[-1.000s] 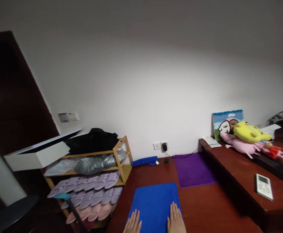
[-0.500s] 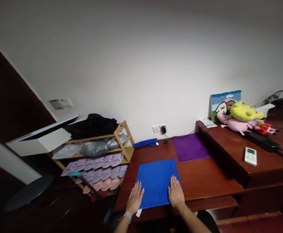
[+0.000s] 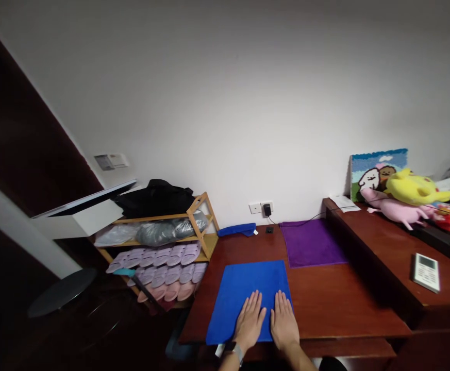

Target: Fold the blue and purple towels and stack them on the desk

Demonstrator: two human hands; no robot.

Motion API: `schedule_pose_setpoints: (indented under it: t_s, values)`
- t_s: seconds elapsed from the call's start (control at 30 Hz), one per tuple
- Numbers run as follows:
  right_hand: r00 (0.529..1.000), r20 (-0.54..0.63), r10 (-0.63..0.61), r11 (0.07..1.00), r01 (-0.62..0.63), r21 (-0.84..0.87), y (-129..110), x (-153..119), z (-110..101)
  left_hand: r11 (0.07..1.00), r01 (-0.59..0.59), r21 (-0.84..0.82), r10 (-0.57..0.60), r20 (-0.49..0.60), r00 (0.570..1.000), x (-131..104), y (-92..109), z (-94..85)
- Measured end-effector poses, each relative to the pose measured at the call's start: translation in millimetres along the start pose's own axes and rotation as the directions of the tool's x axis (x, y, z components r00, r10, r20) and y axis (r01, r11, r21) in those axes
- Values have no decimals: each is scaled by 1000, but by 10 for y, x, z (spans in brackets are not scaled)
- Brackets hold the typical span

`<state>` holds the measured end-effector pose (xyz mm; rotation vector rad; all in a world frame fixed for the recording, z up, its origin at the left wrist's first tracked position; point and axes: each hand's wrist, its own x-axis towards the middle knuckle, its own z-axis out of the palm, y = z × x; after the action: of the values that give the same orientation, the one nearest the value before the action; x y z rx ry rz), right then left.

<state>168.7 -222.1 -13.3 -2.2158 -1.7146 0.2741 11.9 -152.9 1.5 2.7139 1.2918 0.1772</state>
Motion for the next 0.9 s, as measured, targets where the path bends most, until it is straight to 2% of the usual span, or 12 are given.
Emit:
schedule_pose_setpoints:
  t_s: [0.13,0.2,0.3,0.4,0.53,0.63,0.7,0.77,0.9]
  values:
    - [1000,0,14,1000,-14,26,10,-7,52,977,212,33,-212,-9,977,-274,-732,-194]
    - [1000,3,21,999,-21,40,28,-4,102,962,270,36,-268,-36,963,-400,-1038,-233]
    - [999,-1,54,997,-54,58,38,64,125,963,269,31,-266,-77,961,-491,-1285,-172]
    - [998,-27,51,997,-49,61,3,253,-3,964,262,34,-258,-88,962,-493,-1345,-80]
    - [999,-12,42,999,-42,31,-39,582,-224,960,278,43,-276,-44,960,-464,-1323,-130]
    - [998,23,64,998,-64,2,-6,722,-200,954,293,62,-291,-34,956,-349,-1177,-262]
    - [999,17,52,999,-52,-10,42,751,-107,963,265,51,-261,-67,963,-168,-964,-321]
    - [999,-3,36,999,-36,-10,87,755,-11,983,182,16,-181,-72,981,85,-670,-322]
    - [1000,-19,22,1000,-22,-10,136,766,92,997,0,-74,-2,-26,1000,585,-99,-153]
